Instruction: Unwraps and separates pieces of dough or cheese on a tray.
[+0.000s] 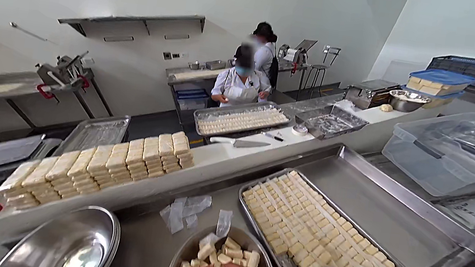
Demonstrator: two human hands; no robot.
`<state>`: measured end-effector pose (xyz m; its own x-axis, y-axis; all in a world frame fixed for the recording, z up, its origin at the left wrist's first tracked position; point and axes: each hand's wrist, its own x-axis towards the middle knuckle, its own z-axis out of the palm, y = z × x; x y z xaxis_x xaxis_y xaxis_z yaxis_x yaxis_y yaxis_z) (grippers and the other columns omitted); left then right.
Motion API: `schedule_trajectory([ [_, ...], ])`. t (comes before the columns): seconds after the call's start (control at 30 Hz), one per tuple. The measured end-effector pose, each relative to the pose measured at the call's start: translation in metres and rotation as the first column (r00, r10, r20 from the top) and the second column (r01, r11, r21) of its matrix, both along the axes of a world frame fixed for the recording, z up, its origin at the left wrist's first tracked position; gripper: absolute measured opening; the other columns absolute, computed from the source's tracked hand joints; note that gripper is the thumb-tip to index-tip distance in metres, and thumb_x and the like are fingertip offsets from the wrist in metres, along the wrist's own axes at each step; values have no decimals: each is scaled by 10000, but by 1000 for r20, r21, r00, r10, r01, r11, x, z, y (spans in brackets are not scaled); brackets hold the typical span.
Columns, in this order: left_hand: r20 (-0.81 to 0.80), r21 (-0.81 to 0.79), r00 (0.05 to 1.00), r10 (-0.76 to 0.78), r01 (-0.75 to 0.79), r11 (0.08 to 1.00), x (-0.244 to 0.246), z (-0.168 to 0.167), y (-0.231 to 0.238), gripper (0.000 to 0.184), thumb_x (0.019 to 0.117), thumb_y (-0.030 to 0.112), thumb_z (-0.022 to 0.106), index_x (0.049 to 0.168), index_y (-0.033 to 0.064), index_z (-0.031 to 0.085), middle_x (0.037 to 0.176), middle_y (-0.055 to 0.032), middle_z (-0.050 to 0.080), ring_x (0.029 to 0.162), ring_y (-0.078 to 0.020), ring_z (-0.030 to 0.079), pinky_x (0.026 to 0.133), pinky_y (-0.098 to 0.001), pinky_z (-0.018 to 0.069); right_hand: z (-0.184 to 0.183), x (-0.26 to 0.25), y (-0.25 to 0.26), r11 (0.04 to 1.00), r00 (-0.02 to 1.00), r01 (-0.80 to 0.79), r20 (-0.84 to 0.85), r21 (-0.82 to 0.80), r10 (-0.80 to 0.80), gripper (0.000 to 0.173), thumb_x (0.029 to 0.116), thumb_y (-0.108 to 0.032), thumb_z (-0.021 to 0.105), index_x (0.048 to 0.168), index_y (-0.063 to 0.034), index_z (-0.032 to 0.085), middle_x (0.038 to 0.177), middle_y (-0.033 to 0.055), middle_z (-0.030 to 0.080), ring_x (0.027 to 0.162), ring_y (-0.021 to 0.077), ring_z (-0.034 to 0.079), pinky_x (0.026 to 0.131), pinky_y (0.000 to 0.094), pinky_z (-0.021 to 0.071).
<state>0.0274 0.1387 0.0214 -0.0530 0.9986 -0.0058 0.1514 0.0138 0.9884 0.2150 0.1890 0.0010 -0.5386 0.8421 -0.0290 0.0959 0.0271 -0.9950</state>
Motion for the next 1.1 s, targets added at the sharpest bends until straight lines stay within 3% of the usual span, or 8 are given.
schedule_trajectory([
  [0.23, 133, -33, 987, -94, 99, 995, -5, 22, -1, 301, 944, 100, 684, 1219, -21, 666, 1010, -85, 753, 929, -178, 731, 867, -350, 612, -2, 18, 13, 978, 996, -13, 81, -210, 30, 380, 966, -126, 677, 1314, 7, 604, 1008, 75, 734, 902, 132, 716, 872, 333, 595],
  [0.37, -27, -93, 1000, -15, 12, 996, -8, 26, 10, 390, 1015, 81, 594, 1397, 19, 547, 1159, -121, 702, 1016, -188, 695, 913, -378, 581, 5, 23, 31, 992, 856, -126, 503, -28, 123, 588, 970, -154, 713, 1491, -14, 479, 1399, 179, 609, 1247, 296, 620, 1082, 502, 480],
  [0.53, -98, -224, 995, 3, -26, 974, -17, 7, 15, 637, 1032, 131, 582, 1597, 78, 293, 1513, -209, 478, 1328, -299, 556, 1086, -482, 479, 31, 17, 47, 988, 789, -85, 615, 128, -12, 207, 1054, -89, 538, 1136, -13, 711, 985, 133, 735, 889, 242, 735, 874, 460, 604],
  [0.63, -105, -240, 994, 5, -31, 970, -15, 3, 7, 588, 1037, 121, 576, 1573, 63, 342, 1488, -199, 513, 1295, -287, 588, 1071, -472, 493, 35, 13, 50, 980, 794, -99, 607, 170, -25, 184, 1037, -115, 581, 1137, -29, 710, 974, 114, 733, 866, 228, 722, 848, 452, 596],
  [0.77, -40, -266, 999, 17, -27, 964, -20, -9, -4, 505, 1023, 97, 579, 1503, 33, 440, 1392, -164, 601, 1222, -232, 635, 1023, -426, 534, 19, 3, 27, 964, 627, -213, 779, 159, 10, 426, 943, -406, 731, 1210, -77, 689, 960, 138, 717, 894, 342, 695, 807, 609, 547],
  [0.87, -23, -303, 999, 32, -37, 952, -24, -14, -11, 465, 1020, 98, 587, 1468, 32, 483, 1362, -142, 626, 1188, -218, 653, 1002, -413, 543, 0, -5, 9, 931, 465, -359, 878, 68, 116, 336, 954, -279, 711, 1221, -80, 670, 1082, 170, 706, 1017, 387, 681, 844, 614, 525],
  [1.0, 1, -283, 998, 67, -64, 957, -28, -16, -19, 433, 1014, 92, 587, 1434, 18, 509, 1312, -137, 651, 1143, -206, 672, 979, -400, 559, 21, 5, 18, 965, 723, -218, 688, 148, 57, 155, 991, -73, 595, 1072, -34, 721, 949, 142, 709, 881, 301, 692, 801, 545, 565],
  [1.1, 37, -255, 994, 104, -92, 963, -29, -17, -24, 422, 1014, 69, 564, 1430, 15, 509, 1276, -125, 670, 1105, -195, 686, 952, -385, 569, 58, 12, 25, 960, 910, -19, 403, 280, -99, 88, 973, -57, 636, 1009, -42, 715, 844, 72, 685, 711, 152, 647, 656, 346, 562],
])
